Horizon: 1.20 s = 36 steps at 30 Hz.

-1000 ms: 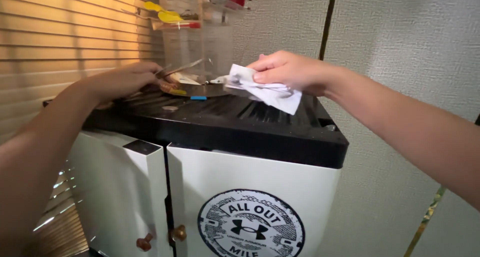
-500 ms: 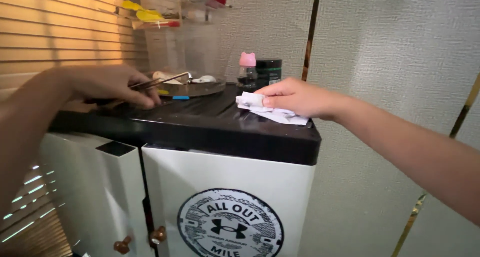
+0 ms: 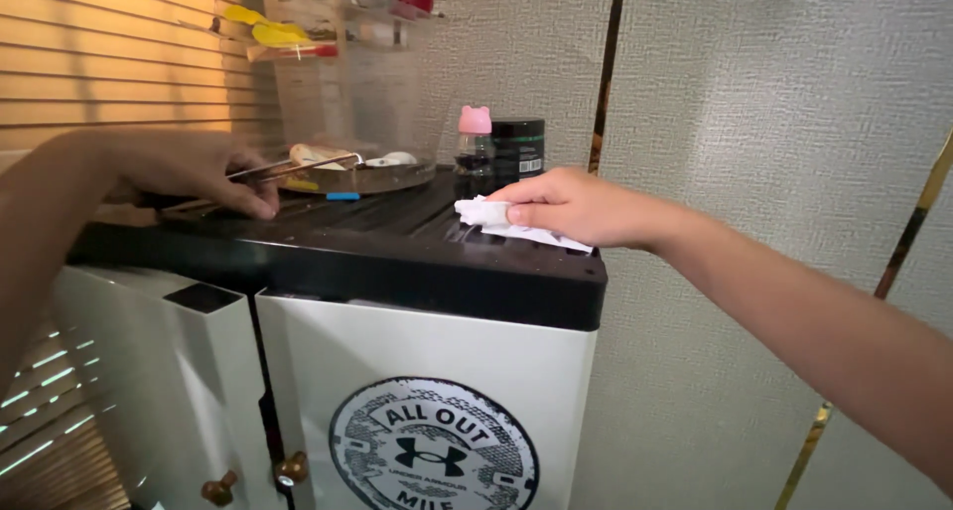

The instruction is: The recorder organizes items on top of a storage cabinet and wipes the surface with a tissue.

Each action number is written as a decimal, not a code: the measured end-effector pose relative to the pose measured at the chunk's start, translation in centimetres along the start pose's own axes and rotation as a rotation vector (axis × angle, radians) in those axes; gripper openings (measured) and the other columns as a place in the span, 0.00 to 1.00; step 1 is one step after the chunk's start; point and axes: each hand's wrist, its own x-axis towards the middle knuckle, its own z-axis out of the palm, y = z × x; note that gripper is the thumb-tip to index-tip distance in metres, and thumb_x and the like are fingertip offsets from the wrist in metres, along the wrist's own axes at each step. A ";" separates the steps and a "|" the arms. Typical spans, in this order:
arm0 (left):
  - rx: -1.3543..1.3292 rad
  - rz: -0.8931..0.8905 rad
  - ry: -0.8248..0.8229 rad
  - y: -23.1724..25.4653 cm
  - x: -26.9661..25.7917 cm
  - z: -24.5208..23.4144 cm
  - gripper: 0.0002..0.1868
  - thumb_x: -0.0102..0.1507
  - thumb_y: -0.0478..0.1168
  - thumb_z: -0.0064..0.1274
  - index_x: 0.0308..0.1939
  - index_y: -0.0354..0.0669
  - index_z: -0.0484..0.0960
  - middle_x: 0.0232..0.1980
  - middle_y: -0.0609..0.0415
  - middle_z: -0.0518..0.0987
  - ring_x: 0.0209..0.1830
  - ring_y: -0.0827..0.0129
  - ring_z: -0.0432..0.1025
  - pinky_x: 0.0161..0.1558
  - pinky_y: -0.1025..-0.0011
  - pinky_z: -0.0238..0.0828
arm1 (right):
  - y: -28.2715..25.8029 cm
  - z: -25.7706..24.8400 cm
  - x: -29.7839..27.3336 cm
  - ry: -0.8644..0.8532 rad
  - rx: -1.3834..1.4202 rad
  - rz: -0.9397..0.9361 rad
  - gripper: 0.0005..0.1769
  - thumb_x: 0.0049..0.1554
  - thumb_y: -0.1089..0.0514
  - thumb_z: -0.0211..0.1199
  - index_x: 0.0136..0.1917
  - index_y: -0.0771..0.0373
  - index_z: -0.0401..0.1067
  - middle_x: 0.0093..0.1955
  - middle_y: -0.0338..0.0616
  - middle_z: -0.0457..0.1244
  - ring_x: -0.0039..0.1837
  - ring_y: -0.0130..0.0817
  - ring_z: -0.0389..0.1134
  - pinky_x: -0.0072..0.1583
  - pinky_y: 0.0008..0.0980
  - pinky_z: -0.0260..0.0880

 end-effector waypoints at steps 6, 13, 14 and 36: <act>0.118 -0.145 0.082 1.9 -1.0 0.5 0.30 0.53 0.63 0.67 0.48 0.46 0.83 0.47 0.49 0.81 0.51 0.65 0.74 0.55 0.62 0.67 | 1.2 0.3 0.2 0.017 0.021 -0.077 0.23 0.63 0.50 0.55 0.69 0.56 0.72 0.58 0.35 0.71 0.57 0.24 0.69 0.59 0.28 0.68; 0.117 0.005 0.138 5.4 3.5 1.5 0.28 0.61 0.64 0.56 0.46 0.43 0.87 0.43 0.46 0.82 0.45 0.62 0.76 0.48 0.61 0.71 | 1.2 0.3 0.0 0.027 0.038 -0.027 0.23 0.63 0.49 0.56 0.69 0.56 0.73 0.52 0.33 0.71 0.52 0.22 0.67 0.54 0.28 0.68; 0.150 0.055 0.173 5.9 4.8 1.6 0.27 0.63 0.62 0.53 0.43 0.40 0.86 0.38 0.45 0.82 0.40 0.61 0.75 0.44 0.60 0.71 | 1.2 0.4 0.0 0.029 0.029 -0.002 0.23 0.63 0.48 0.56 0.69 0.55 0.73 0.51 0.34 0.71 0.50 0.23 0.66 0.53 0.28 0.68; -0.367 -0.455 -0.364 9.8 22.0 4.4 0.12 0.65 0.44 0.46 0.32 0.41 0.78 0.29 0.52 0.81 0.27 0.63 0.76 0.35 0.62 0.75 | 1.4 0.2 -0.6 0.029 0.100 -0.031 0.20 0.63 0.53 0.54 0.65 0.57 0.75 0.41 0.31 0.66 0.43 0.20 0.63 0.46 0.27 0.66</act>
